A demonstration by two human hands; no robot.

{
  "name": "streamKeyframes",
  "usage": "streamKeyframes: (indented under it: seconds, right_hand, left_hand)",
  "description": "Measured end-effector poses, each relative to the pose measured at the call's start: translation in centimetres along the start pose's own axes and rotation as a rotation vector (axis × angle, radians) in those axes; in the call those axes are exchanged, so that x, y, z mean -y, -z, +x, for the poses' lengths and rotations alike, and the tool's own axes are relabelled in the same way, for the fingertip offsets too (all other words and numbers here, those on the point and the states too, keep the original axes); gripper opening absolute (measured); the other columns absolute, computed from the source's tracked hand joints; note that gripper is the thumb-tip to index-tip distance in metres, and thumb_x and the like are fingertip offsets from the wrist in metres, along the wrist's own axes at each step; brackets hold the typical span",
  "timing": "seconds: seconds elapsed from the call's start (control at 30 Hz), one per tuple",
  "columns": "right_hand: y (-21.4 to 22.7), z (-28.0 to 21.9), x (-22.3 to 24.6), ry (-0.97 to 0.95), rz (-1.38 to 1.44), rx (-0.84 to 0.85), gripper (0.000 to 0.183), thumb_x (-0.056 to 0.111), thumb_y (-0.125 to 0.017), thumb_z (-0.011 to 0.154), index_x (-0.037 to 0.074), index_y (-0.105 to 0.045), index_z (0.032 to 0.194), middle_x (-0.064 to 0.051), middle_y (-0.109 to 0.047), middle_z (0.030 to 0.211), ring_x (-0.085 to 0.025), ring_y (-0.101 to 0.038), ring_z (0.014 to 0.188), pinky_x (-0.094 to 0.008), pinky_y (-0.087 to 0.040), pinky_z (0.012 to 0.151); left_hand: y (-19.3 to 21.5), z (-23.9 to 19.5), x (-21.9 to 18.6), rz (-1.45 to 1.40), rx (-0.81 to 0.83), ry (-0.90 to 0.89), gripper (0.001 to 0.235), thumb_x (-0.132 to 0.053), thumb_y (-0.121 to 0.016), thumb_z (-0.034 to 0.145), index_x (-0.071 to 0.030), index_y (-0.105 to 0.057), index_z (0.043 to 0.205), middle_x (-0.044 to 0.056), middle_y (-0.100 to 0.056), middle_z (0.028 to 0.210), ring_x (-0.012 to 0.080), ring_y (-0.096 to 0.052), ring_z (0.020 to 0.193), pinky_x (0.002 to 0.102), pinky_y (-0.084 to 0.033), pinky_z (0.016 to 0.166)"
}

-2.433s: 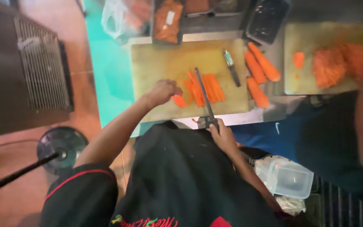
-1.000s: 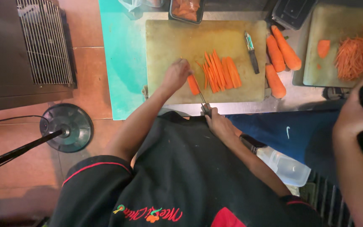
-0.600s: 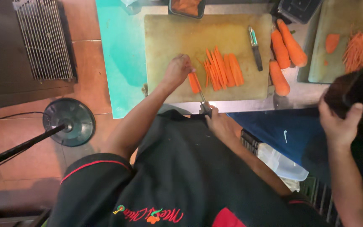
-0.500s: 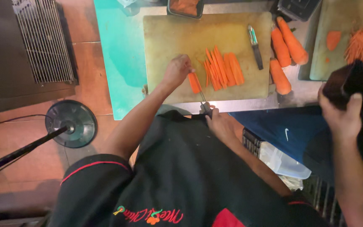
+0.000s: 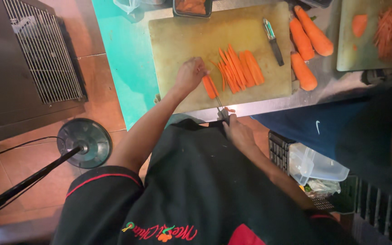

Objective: The person slices peeled carrots into thin strips on a cutting board using a knife. The person holds the carrot with one hand and cuts it with the other, stacking the sliced pieces on the board.

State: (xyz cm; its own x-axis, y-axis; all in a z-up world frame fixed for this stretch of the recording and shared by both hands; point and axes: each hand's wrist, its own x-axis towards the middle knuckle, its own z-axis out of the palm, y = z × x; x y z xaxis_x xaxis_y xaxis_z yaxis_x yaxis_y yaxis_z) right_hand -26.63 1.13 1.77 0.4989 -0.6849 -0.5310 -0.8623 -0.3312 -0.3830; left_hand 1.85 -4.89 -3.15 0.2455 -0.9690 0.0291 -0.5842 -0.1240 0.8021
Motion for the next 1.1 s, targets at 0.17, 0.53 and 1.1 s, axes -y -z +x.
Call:
streamKeyframes:
  seconds: [0.17, 0.53, 1.1]
  right_hand:
    - [1.0, -0.3, 0.3, -0.008, 0.026, 0.003, 0.041, 0.037, -0.054, 0.102, -0.002, -0.046, 0.109, -0.029, -0.07, 0.082, -0.051, -0.068, 0.078, -0.061, -0.052, 0.068]
    - [1.9, -0.1, 0.1, 0.015, 0.056, 0.048, 0.041, 0.037, -0.055, 0.102, -0.002, -0.045, 0.111, -0.03, -0.071, 0.085, -0.051, -0.067, 0.083, -0.061, -0.05, 0.071]
    - [-0.8, 2.2, -1.5, 0.06, 0.021, 0.081, 0.066, 0.033, -0.05, 0.101, -0.011, -0.026, 0.145, -0.035, -0.068, 0.099, -0.052, -0.067, 0.087, -0.061, -0.052, 0.072]
  left_hand:
    - [-0.1, 0.3, 0.0, 0.039, -0.019, -0.028, 0.034, -0.021, -0.086, 0.079, -0.003, -0.058, 0.082, 0.018, -0.064, 0.081, 0.0405, -0.062, 0.078, 0.05, -0.049, 0.067]
    - [0.6, 0.4, -1.5, -0.002, 0.02, 0.075, 0.032, -0.023, -0.085, 0.08, -0.003, -0.059, 0.079, 0.017, -0.064, 0.08, 0.039, -0.063, 0.075, 0.048, -0.05, 0.066]
    - [-1.6, 3.4, 2.7, 0.199, 0.206, 0.234, 0.038, -0.036, -0.087, 0.073, -0.007, -0.062, 0.078, 0.021, -0.068, 0.087, 0.0441, -0.065, 0.088, 0.053, -0.051, 0.076]
